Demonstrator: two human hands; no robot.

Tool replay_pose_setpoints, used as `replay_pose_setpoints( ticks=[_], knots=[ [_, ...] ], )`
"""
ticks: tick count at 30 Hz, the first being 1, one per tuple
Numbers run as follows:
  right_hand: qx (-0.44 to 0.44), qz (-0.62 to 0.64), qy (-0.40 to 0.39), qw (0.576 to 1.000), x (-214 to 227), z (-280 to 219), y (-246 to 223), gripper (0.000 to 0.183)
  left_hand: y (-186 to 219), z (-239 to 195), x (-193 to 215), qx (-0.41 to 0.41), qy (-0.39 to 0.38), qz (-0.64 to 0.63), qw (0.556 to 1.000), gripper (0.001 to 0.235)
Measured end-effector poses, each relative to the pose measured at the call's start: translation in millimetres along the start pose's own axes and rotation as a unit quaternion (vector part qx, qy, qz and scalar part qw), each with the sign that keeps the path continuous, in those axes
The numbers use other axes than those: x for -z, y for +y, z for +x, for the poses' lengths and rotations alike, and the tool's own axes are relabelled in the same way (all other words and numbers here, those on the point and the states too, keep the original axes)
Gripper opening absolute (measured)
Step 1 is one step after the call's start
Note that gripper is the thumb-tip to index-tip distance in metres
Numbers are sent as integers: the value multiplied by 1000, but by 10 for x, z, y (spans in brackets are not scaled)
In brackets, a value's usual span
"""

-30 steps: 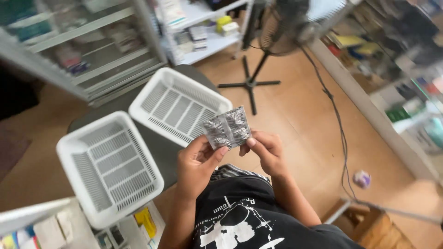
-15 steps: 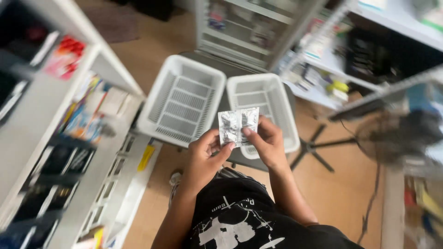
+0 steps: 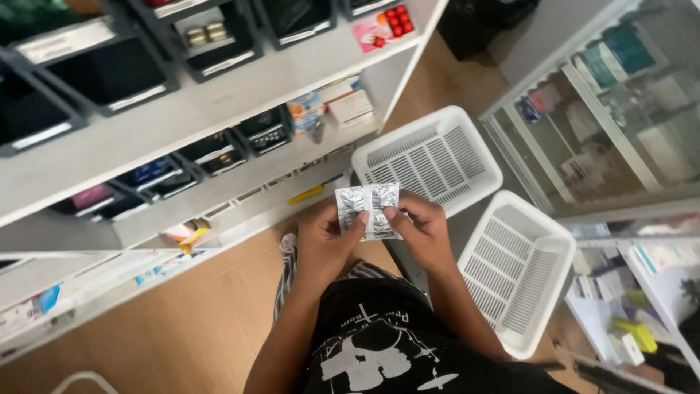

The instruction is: The person opens a small drawer in a medicine cabinet and removes a blister pack of pills. They then move to a table with two white baskets, place the pack down, and return to the cabinet to retrieve another pack. The person handles the blister packs by hand, separating them and placing them into the baskets.

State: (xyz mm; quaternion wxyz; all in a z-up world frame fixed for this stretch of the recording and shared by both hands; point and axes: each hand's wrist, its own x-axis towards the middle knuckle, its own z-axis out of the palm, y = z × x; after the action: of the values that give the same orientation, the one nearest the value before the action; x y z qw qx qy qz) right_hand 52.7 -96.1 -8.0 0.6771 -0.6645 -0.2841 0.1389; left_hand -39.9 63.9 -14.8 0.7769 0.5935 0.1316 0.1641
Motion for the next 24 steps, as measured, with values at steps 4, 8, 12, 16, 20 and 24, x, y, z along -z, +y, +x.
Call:
replay_pose_setpoints(
  ticks=[4, 8, 12, 16, 20, 24],
  knots=[
    [-15, 8, -28, 999, -11, 99, 164, 14, 47, 44, 116, -22, 32, 18, 999, 19],
    [-14, -7, -11, 1000, 9, 205, 256, 15, -43, 170, 180, -19, 19, 33, 999, 17],
    [-30, -11, 28, 999, -23, 273, 234, 19, -102, 279, 204, 2, -2, 15, 1000, 15],
    [-26, -18, 38, 999, 9, 323, 340, 17, -62, 343, 203, 16, -9, -11, 1000, 15],
    [-31, -23, 46, 998, -65, 419, 295, 7, -60, 398, 223, 1, 5, 25, 1000, 13],
    [-23, 15, 70, 997, -128, 406, 337, 4, -35, 439, 258, -24, 9, 80, 996, 12]
  ],
)
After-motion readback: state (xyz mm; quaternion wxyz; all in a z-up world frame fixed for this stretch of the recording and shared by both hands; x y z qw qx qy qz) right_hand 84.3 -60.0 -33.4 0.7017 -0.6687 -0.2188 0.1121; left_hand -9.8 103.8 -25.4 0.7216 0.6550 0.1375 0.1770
